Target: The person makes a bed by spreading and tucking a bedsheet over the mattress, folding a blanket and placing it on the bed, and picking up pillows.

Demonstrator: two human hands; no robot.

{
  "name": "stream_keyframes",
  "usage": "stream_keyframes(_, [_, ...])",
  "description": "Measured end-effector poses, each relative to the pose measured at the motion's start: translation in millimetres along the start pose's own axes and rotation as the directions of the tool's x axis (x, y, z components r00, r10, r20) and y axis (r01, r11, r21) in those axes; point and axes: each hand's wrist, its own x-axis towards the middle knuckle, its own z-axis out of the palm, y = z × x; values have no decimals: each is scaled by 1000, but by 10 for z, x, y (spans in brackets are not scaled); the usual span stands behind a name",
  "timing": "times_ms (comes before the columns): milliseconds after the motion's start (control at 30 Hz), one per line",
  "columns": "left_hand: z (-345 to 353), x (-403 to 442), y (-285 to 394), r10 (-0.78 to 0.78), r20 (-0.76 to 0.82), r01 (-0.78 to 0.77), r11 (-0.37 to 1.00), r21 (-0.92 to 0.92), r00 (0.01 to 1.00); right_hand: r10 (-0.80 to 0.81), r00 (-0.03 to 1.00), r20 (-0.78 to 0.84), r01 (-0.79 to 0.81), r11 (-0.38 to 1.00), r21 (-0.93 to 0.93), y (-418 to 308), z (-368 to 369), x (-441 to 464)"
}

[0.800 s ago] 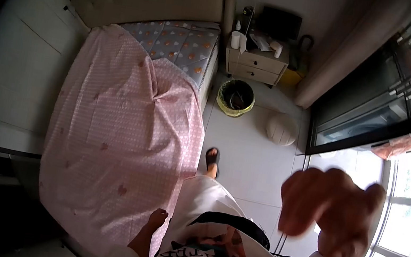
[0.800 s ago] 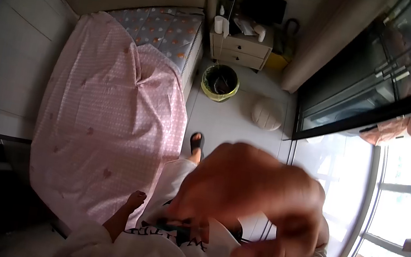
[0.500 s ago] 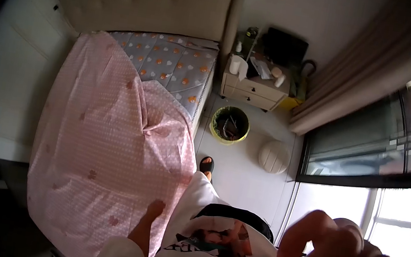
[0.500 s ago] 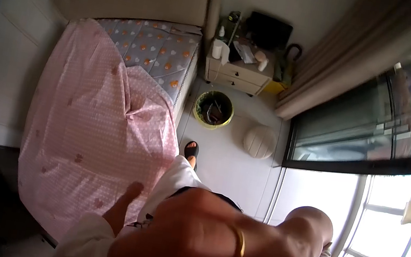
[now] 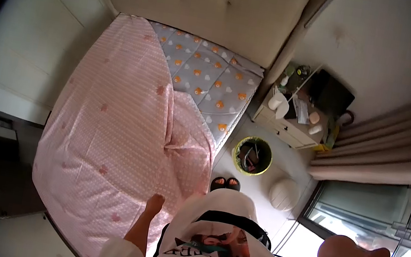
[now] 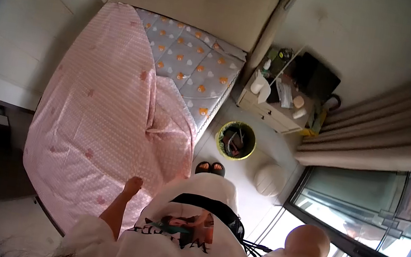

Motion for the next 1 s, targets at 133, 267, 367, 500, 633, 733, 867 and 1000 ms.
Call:
stream_keyframes(133, [107, -317, -266, -136, -14, 134, 986, -104, 991, -508, 845, -167, 516, 856, 6, 476, 161, 413])
stream_keyframes(267, [197, -309, -440, -179, 97, 191, 972, -137, 979, -116, 885, -450, 256, 930, 264, 430, 619, 624])
stream_keyframes(367, [221, -164, -398, -146, 62, 153, 980, -130, 987, -108, 784, -611, 413, 825, 386, 696, 764, 594])
stream_keyframes(500, [103, 24, -50, -155, 7, 154, 974, -167, 988, -169, 983, -65, 156, 613, 774, 724, 453, 677])
stream_keyframes(633, [-56, 242, 376, -49, 18, 51, 985, -167, 999, 47, 700, -713, 118, 977, 180, 462, 698, 819])
stream_keyframes(733, [-51, 401, 535, 33, 1, -33, 986, -164, 999, 115, 751, -650, 113, 947, 299, 469, 616, 766])
stream_keyframes(867, [14, 448, 599, -4, 39, 14, 963, -271, 999, -88, 842, -532, 295, 901, 317, 655, 503, 666])
stream_keyframes(1000, [244, 544, 344, -74, 153, 86, 994, -70, 985, -310, 784, -537, 502, 826, 256, 802, 353, 597])
